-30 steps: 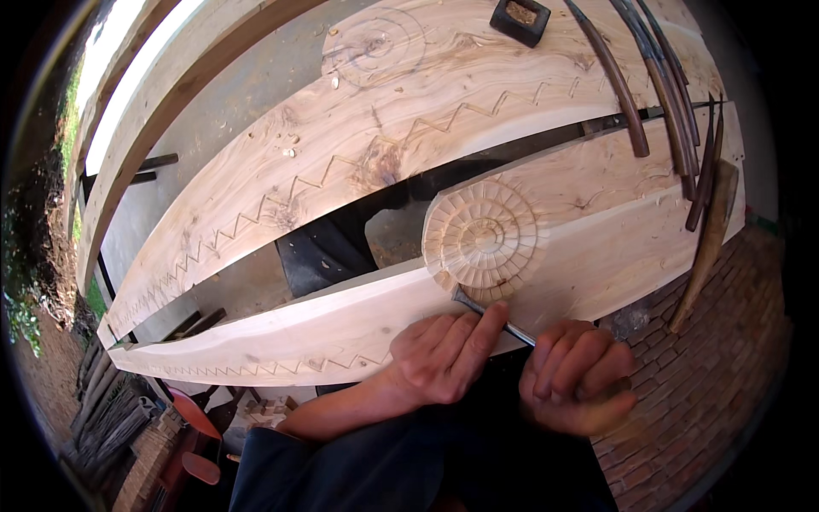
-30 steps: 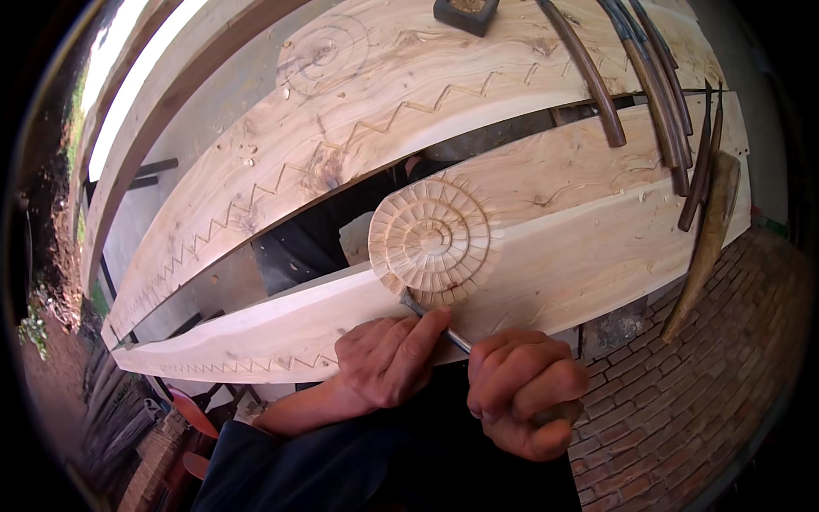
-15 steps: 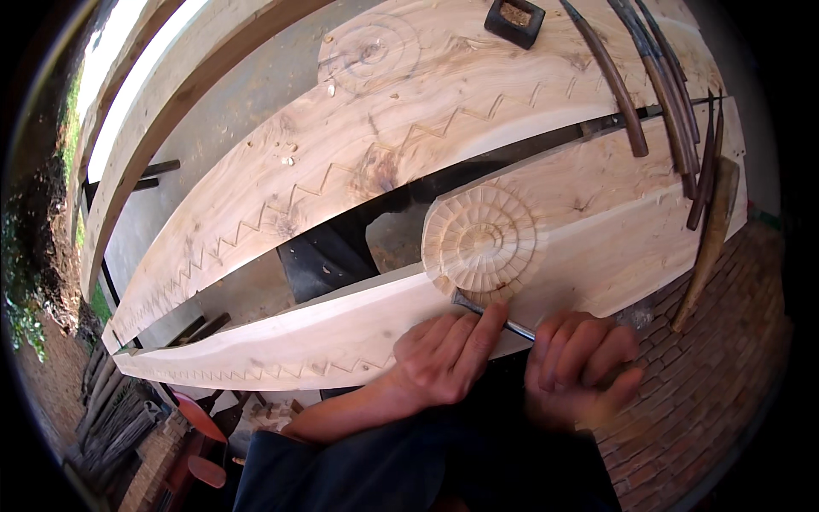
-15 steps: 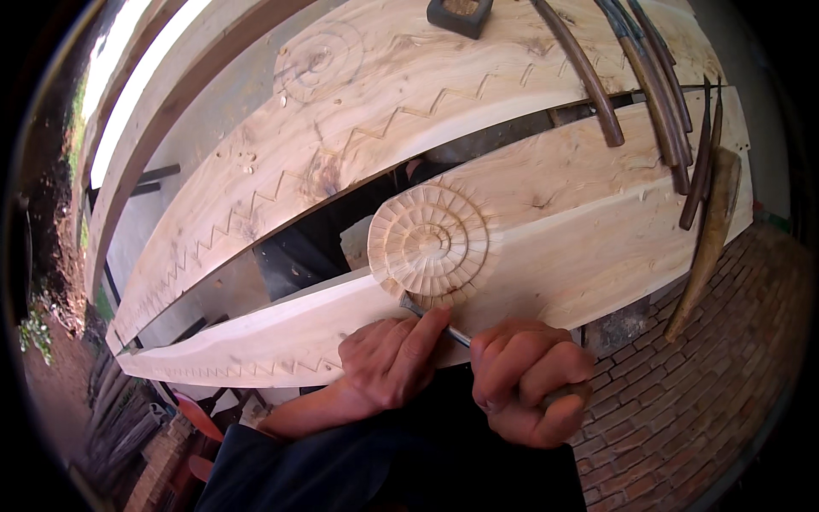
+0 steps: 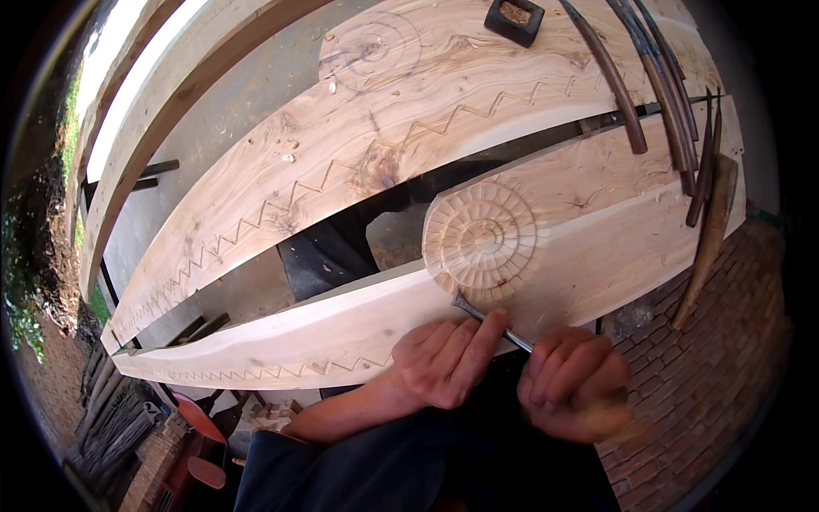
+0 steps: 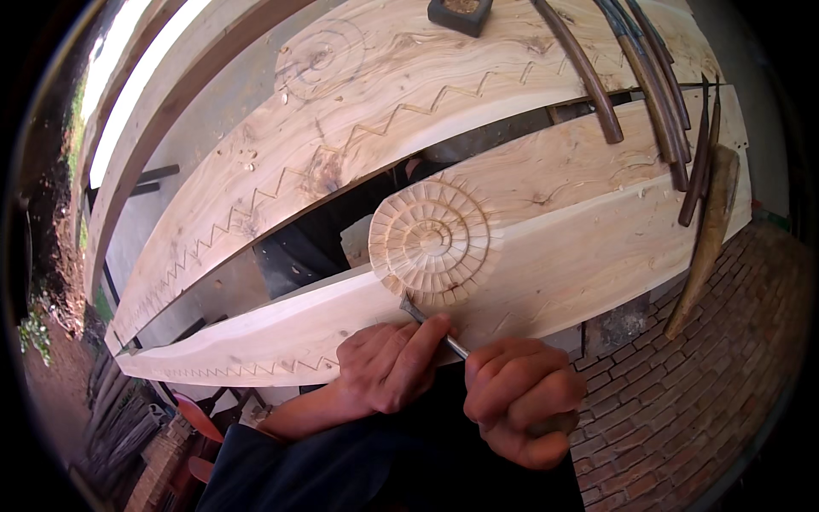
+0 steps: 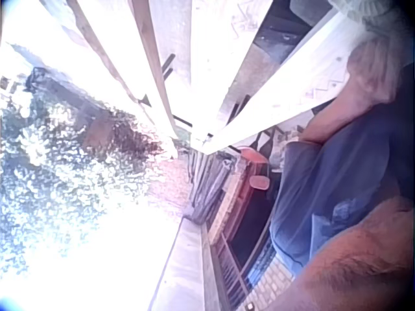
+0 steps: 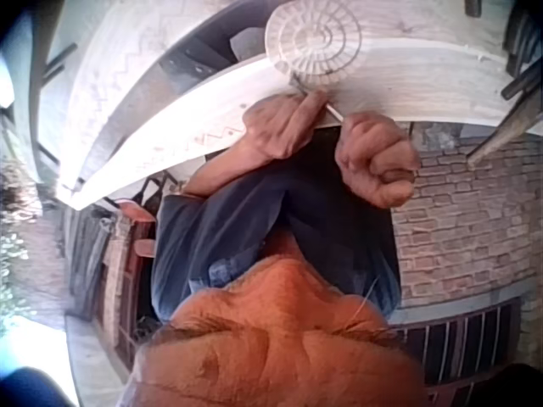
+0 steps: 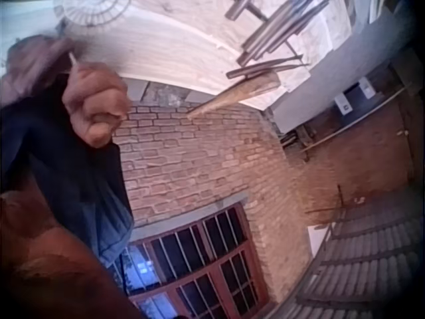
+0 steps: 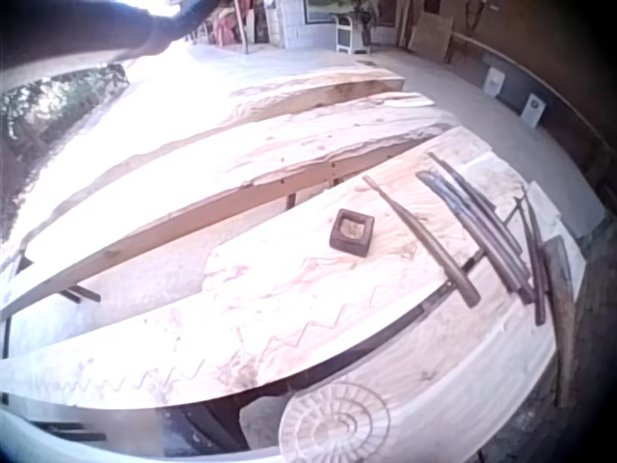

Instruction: The person carves a spiral pattern into a wooden plank using a chisel and mallet. They repeatedly strike the chisel to deepen the grooves and occasionally switch tools to refine the design.

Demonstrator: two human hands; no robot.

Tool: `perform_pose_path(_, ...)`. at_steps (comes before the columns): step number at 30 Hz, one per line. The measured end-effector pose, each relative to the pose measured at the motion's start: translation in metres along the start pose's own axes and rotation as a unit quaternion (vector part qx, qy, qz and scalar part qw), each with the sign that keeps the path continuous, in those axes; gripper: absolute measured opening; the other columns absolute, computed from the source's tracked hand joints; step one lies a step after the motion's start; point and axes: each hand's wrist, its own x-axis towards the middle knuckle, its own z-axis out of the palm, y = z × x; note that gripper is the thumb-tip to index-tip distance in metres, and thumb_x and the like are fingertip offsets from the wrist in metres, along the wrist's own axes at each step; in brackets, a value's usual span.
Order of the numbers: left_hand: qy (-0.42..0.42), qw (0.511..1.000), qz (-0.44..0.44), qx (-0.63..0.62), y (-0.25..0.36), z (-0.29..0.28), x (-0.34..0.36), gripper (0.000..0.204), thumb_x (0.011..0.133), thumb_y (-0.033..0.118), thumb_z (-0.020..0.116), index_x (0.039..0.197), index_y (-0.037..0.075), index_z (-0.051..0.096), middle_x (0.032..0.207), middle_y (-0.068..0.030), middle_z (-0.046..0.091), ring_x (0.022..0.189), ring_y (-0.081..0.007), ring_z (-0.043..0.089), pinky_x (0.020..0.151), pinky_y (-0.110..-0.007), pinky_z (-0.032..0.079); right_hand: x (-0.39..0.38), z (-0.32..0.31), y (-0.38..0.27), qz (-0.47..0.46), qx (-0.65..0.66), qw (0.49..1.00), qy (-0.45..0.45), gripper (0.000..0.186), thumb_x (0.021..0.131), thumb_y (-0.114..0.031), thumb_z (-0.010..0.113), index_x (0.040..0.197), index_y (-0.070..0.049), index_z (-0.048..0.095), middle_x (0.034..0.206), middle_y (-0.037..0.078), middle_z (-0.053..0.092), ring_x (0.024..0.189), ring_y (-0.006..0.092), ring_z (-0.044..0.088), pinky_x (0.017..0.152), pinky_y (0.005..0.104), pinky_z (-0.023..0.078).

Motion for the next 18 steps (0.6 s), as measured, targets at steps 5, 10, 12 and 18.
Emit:
perform_pose_path(5, -0.014, 1.000, -0.003, 0.008, -0.0001, -0.0010, 0.0015, 0.037, 0.082, -0.003, 0.078, 0.119, -0.008, 0.076, 0.081, -0.0087, 0.073, 0.063, -0.0143, 0.069, 0.057, -0.028, 0.054, 0.0019, -0.0018, -0.0005, 0.014, -0.002, 1.000, 0.000, 0.057, 0.114, -0.052, 0.057, 0.082, -0.007, 0.047, 0.064, 0.015, 0.064, 0.036, 0.0128, 0.045, 0.035, 0.0279, 0.036)
perform_pose_path(10, -0.044, 0.999, -0.002, 0.023, 0.0003, -0.0037, -0.0004, 0.039, 0.085, 0.004, 0.076, 0.121, -0.010, 0.077, 0.094, -0.0102, 0.075, 0.074, -0.0135, 0.072, 0.067, -0.025, 0.057, 0.0032, -0.0037, 0.0008, 0.015, -0.001, 1.000, -0.002, 0.057, 0.114, -0.052, 0.057, 0.081, -0.007, 0.047, 0.064, 0.015, 0.064, 0.036, 0.0120, 0.045, 0.035, 0.0279, 0.034)
perform_pose_path(12, -0.045, 0.999, -0.005, 0.023, 0.0005, -0.0034, -0.0005, 0.039, 0.085, 0.004, 0.076, 0.121, -0.010, 0.077, 0.094, -0.0102, 0.075, 0.075, -0.0137, 0.072, 0.068, -0.025, 0.057, 0.0037, -0.0047, 0.0014, 0.015, 0.001, 1.000, -0.004, 0.056, 0.114, -0.052, 0.058, 0.081, -0.007, 0.048, 0.065, 0.015, 0.064, 0.036, 0.0117, 0.044, 0.035, 0.0277, 0.034)
perform_pose_path(18, -0.047, 0.999, -0.006, 0.022, 0.0013, -0.0032, -0.0002, 0.038, 0.086, 0.004, 0.076, 0.121, -0.010, 0.077, 0.093, -0.0101, 0.075, 0.075, -0.0138, 0.073, 0.067, -0.025, 0.057, 0.0046, -0.0034, 0.0013, 0.012, 0.007, 1.000, -0.006, 0.056, 0.114, -0.051, 0.058, 0.081, -0.007, 0.048, 0.066, 0.016, 0.065, 0.037, 0.0114, 0.045, 0.035, 0.0270, 0.034)
